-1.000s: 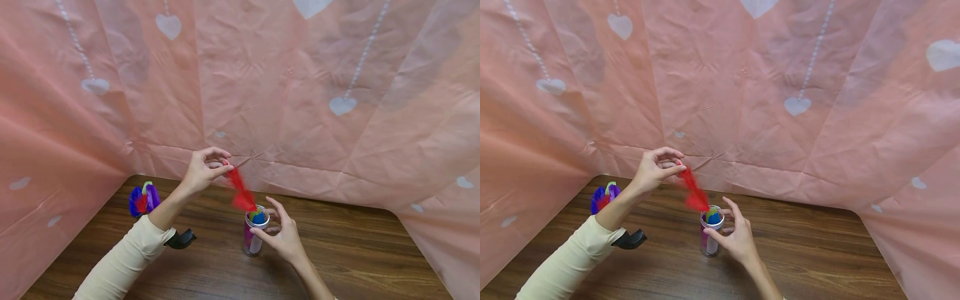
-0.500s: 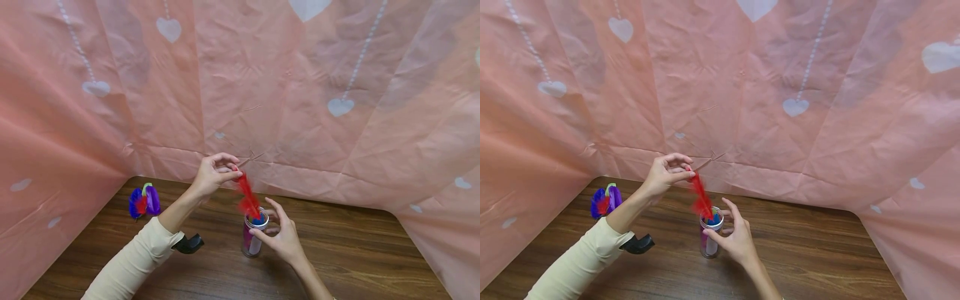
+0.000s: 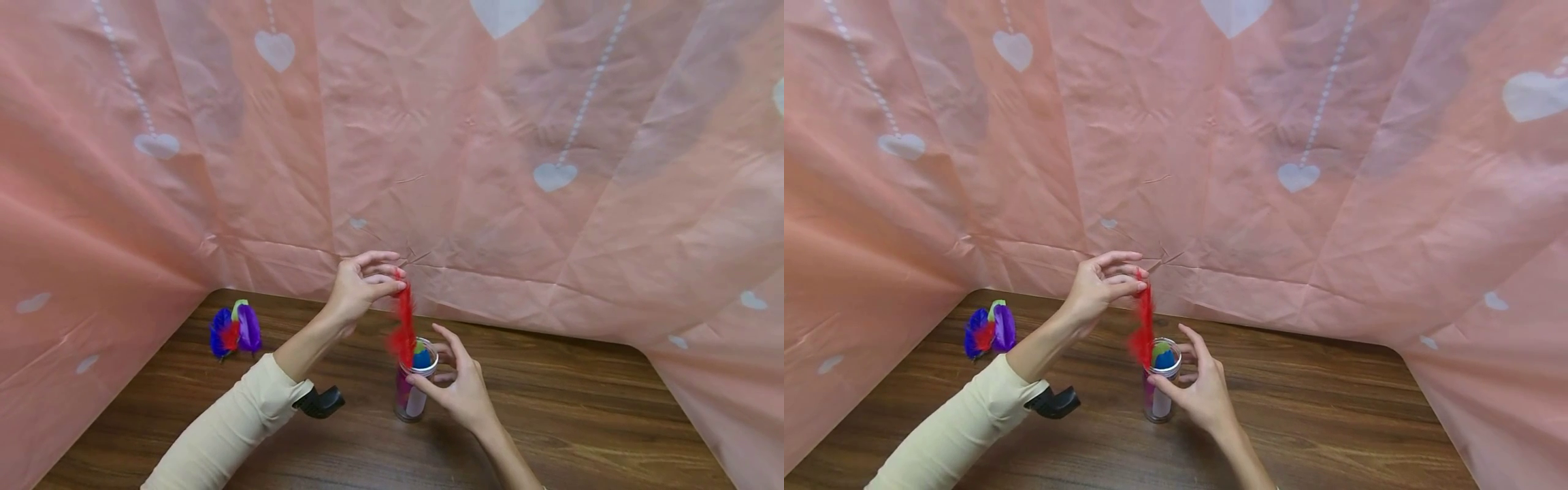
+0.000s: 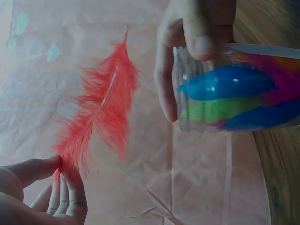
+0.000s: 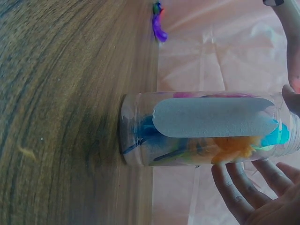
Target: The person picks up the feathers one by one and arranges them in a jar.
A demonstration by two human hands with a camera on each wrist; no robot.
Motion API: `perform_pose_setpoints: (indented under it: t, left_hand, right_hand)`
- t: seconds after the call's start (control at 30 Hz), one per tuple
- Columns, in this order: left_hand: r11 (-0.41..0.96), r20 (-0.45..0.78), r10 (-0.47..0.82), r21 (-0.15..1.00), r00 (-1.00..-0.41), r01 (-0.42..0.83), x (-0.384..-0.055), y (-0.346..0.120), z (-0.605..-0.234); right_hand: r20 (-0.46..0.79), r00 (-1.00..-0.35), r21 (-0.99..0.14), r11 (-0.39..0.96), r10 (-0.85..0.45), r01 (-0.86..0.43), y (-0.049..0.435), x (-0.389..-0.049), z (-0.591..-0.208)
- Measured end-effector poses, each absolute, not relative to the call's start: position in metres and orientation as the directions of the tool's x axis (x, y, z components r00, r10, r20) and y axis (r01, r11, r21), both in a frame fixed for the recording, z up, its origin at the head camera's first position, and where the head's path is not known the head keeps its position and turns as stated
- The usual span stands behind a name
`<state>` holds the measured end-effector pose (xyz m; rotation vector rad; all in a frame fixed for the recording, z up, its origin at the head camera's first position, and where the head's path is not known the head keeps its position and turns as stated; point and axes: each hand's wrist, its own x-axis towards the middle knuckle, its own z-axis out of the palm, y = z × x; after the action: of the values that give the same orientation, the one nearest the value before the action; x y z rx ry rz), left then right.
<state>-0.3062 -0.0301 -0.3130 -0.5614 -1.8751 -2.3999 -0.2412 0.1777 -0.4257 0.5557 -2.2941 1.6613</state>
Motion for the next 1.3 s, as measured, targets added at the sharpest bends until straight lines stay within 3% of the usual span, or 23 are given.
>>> perform_pose_setpoints:
  t: [0.43,0.8,1.3]
  left_hand:
    - [-0.155,0.377,0.108,0.92,-0.92,0.359,-0.319,-0.019,-0.319]
    - [-0.025,0.386,0.203,0.921,-0.9,0.389,-0.306,-0.016,-0.329]
    - [-0.05,0.444,0.222,0.894,-0.868,0.445,-0.298,-0.022,-0.322]
  right_hand:
    - [0.415,-0.898,-0.852,0.285,-0.147,-0.44,0.177,-0.243,-0.427]
    - [0.416,-0.898,-0.851,0.286,-0.146,-0.441,0.177,-0.242,-0.425]
    - [0.418,-0.895,-0.851,0.28,-0.153,-0.445,0.177,-0.243,-0.426]
